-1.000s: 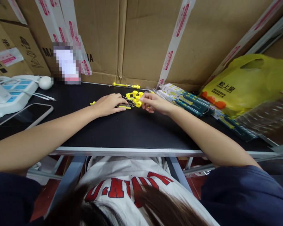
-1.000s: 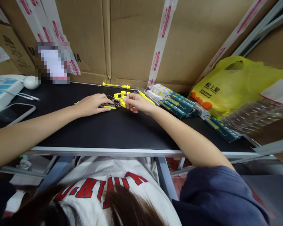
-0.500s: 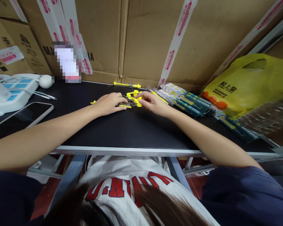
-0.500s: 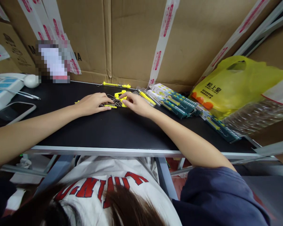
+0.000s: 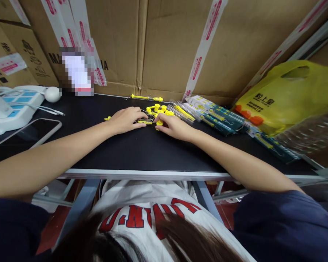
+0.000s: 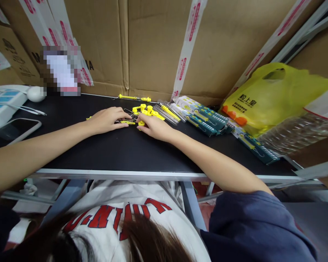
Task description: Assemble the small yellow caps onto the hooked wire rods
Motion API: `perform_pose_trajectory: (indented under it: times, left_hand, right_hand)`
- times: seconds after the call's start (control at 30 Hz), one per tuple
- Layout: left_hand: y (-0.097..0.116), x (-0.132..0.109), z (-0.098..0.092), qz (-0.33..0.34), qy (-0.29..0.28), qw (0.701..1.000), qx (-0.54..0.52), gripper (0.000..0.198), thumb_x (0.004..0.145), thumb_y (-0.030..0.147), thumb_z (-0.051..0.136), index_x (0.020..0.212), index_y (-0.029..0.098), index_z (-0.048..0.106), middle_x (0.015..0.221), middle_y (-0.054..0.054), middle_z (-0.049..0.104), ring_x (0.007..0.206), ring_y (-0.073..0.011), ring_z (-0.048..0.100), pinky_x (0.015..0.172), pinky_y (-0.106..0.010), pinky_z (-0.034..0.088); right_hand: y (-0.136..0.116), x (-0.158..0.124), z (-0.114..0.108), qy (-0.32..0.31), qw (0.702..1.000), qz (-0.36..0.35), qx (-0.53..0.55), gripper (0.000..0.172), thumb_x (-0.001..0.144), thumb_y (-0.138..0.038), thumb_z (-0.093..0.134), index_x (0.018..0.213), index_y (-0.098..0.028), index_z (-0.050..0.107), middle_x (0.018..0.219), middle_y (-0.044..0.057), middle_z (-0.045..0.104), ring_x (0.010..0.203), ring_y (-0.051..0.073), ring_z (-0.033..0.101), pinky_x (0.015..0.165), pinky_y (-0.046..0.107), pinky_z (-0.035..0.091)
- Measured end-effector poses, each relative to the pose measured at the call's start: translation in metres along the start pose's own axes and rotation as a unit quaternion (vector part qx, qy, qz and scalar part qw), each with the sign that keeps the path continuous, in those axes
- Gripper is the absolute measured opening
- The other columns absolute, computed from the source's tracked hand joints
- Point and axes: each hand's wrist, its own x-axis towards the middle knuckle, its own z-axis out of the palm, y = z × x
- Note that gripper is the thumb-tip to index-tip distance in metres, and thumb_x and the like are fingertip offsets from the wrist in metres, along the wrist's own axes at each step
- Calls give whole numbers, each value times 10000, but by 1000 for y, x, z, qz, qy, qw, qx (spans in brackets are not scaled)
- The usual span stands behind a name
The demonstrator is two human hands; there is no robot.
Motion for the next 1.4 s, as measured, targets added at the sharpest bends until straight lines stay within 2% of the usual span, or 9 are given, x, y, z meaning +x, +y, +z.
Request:
perform_pose_trajectory:
  times: [0.1, 0.2, 0.3, 0.4, 0.57, 0.8, 1.03, 1.17, 1.4]
  left_hand:
    - [1, 0, -2, 10, 35, 999, -2, 474, 944, 534, 462, 1247, 205, 619, 1158, -91, 633, 1070, -252, 584, 871, -343, 463]
    - [9, 0, -9, 63, 69, 996, 13, 409, 961, 493, 433, 1107, 195, 673, 1082, -100, 651, 1021, -252, 589, 885, -370, 457]
    - [28, 0, -17, 154, 31, 987, 33, 405, 972, 471, 390, 928, 225, 708, 968, -97, 662, 969, -246, 595, 917, -402, 448]
    - [51, -2, -22, 224, -18, 974, 32, 413, 972, 452, 383, 840, 246, 716, 870, -88, 658, 959, -239, 599, 1024, -426, 412]
    - [66, -4, -20, 261, -4, 963, 68, 403, 985, 391, 384, 782, 250, 702, 815, -66, 666, 906, -207, 610, 1098, -413, 365]
    - [45, -1, -14, 209, 76, 963, 156, 364, 976, 381, 472, 768, 173, 686, 756, -67, 692, 753, -192, 634, 714, -324, 440]
    - [52, 5, -5, 162, 24, 976, 143, 313, 994, 299, 485, 841, 132, 700, 789, -90, 724, 777, -197, 675, 726, -307, 467]
    - [59, 8, -6, 132, -22, 986, 103, 265, 1001, 241, 456, 1019, 137, 699, 1009, -105, 738, 911, -205, 696, 810, -300, 502]
    - [58, 6, -8, 52, -82, 993, 71, 344, 1019, 349, 416, 939, 154, 687, 949, -97, 733, 902, -215, 702, 813, -306, 522]
  right_hand:
    - [2, 3, -3, 14, 993, 47, 104, 199, 877, -367, 635, 887, -200, 527, 658, -26, 542, 585, 121, 481, 571, 244, 369]
    - [4, 6, -9, 29, 949, 137, 282, 345, 891, -536, 600, 884, -212, 481, 575, -63, 491, 457, 83, 401, 450, 211, 318]
    - [3, 8, -14, 24, 897, 177, 404, 403, 857, -587, 629, 912, -213, 490, 546, -94, 437, 400, 53, 316, 387, 180, 254]
    - [-1, 7, -14, 15, 882, 172, 438, 426, 824, -581, 679, 941, -208, 510, 543, -99, 425, 406, 48, 317, 386, 170, 269]
    - [-8, 5, -11, 18, 907, 141, 396, 455, 827, -622, 657, 937, -209, 503, 561, -86, 440, 425, 59, 343, 395, 187, 287]
    - [-22, 1, -21, 112, 969, -29, 219, 379, 897, -574, 601, 969, -205, 550, 672, -36, 469, 560, 89, 437, 502, 228, 394]
    - [-34, -3, -11, 372, 913, -117, 119, 258, 1016, -479, 412, 1176, -286, 475, 968, 31, 547, 719, 136, 541, 648, 304, 501]
    - [-31, 1, 5, 150, 976, -142, 67, 352, 1000, -525, 412, 1138, -223, 530, 1021, 83, 613, 864, 194, 592, 767, 368, 534]
    - [-20, 0, 6, 207, 973, -52, 84, 458, 1020, -549, 290, 1325, -255, 463, 1161, 111, 599, 968, 229, 598, 843, 429, 539]
